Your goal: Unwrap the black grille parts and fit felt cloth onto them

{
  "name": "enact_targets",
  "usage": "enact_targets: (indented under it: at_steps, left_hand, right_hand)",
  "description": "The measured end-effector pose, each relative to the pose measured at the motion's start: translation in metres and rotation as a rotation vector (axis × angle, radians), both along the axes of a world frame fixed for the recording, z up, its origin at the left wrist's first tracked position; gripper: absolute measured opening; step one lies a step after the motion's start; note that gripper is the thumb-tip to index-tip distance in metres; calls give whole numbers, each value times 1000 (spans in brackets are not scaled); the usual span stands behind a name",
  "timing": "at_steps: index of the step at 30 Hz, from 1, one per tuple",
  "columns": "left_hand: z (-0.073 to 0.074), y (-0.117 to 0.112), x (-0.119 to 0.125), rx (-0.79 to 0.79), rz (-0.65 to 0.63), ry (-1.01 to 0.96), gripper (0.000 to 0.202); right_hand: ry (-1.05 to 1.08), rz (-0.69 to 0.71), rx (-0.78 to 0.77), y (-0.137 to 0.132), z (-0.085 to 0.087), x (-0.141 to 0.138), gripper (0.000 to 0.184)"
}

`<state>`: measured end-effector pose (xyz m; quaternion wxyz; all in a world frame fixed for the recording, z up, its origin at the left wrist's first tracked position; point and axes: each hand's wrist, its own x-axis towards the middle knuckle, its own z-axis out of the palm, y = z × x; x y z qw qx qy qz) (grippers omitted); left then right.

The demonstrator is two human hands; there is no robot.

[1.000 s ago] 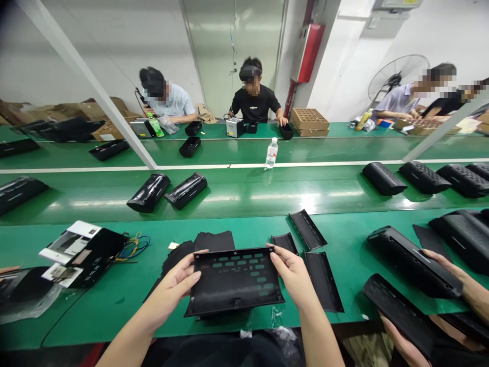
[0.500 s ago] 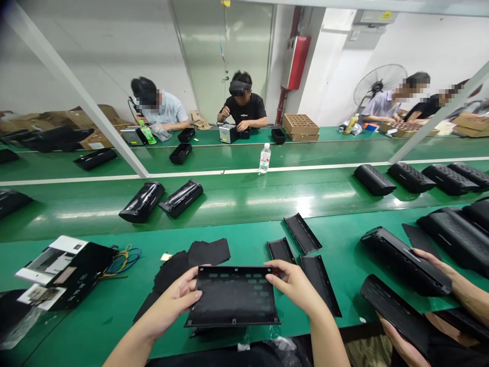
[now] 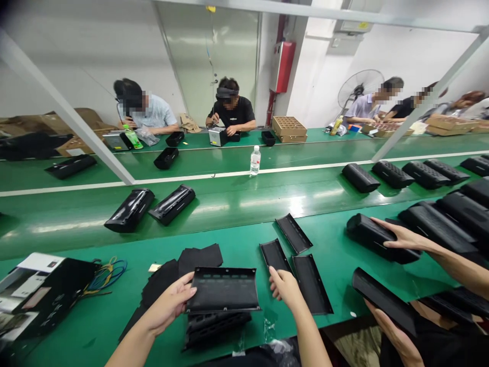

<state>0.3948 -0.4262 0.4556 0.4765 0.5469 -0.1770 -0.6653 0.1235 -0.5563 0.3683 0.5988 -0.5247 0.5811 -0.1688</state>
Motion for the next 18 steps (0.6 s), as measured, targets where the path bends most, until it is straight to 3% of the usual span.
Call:
enact_targets:
  at_steps: [3, 6, 11, 18]
  left_hand:
    - [-5, -6, 5, 45, 74, -86, 57]
    - [-11, -12, 11, 104, 151, -164, 56]
    - [-12, -20, 14, 132, 190, -200, 55]
    - [-12, -17, 10, 135, 163, -197, 61]
  right_hand:
    - [163, -171, 118, 17, -39, -23, 37]
    - [115, -257, 210, 36, -61, -30, 35]
    - [-312, -580, 372, 36, -76, -11, 29]
    - [-434, -661, 369, -5, -82, 7, 23]
